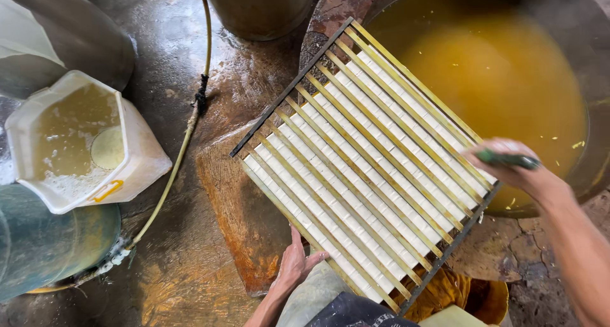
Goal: The person removes small pieces from a large block of white tofu, then uses a knife to cut the block into strips. The strips are placed into a slatted wooden frame and scraped with the knife. The person repeats this process with another block of tofu.
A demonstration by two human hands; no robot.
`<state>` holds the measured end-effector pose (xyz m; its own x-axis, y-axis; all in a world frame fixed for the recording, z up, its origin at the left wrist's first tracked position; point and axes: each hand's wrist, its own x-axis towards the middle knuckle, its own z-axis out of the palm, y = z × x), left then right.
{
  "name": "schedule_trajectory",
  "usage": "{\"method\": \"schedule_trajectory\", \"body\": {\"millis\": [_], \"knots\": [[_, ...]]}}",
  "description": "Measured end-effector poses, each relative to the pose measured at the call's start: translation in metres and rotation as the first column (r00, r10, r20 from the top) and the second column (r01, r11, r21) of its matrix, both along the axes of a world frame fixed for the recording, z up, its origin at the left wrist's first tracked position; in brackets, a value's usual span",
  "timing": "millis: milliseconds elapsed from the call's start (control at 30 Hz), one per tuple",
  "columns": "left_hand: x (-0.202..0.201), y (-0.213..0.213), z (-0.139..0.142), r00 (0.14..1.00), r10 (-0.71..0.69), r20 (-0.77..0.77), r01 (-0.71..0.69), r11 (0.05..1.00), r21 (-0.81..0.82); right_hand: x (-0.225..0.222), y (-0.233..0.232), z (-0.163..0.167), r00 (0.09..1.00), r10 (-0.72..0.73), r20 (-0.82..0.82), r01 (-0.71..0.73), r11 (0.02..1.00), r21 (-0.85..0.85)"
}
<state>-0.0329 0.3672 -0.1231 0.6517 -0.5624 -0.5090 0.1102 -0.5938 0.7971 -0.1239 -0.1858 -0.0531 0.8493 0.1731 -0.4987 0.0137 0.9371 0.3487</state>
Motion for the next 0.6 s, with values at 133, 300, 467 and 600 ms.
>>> {"method": "schedule_trajectory", "body": {"millis": [133, 300, 467, 600], "knots": [[0.001, 0.000, 0.002, 1.000, 0.000, 0.011, 0.000, 1.000, -0.025, -0.065, -0.030, 0.024, 0.644, -0.272, -0.715, 0.377, 0.926, -0.012], [0.000, 0.002, 0.003, 1.000, -0.001, 0.024, 0.001, 1.000, -0.028, 0.074, -0.012, 0.053, 0.925, -0.069, -0.374, 0.296, -0.484, 0.823], [0.000, 0.001, -0.002, 0.999, 0.031, 0.043, -0.030, 0.999, -0.024, 0.273, 0.042, 0.027, 0.927, 0.110, -0.359, 0.083, -0.993, -0.088], [-0.001, 0.000, -0.004, 0.999, 0.030, 0.035, -0.030, 1.000, -0.009, 0.298, 0.053, 0.006, 0.955, 0.110, -0.275, 0.000, -0.929, -0.370]]}}
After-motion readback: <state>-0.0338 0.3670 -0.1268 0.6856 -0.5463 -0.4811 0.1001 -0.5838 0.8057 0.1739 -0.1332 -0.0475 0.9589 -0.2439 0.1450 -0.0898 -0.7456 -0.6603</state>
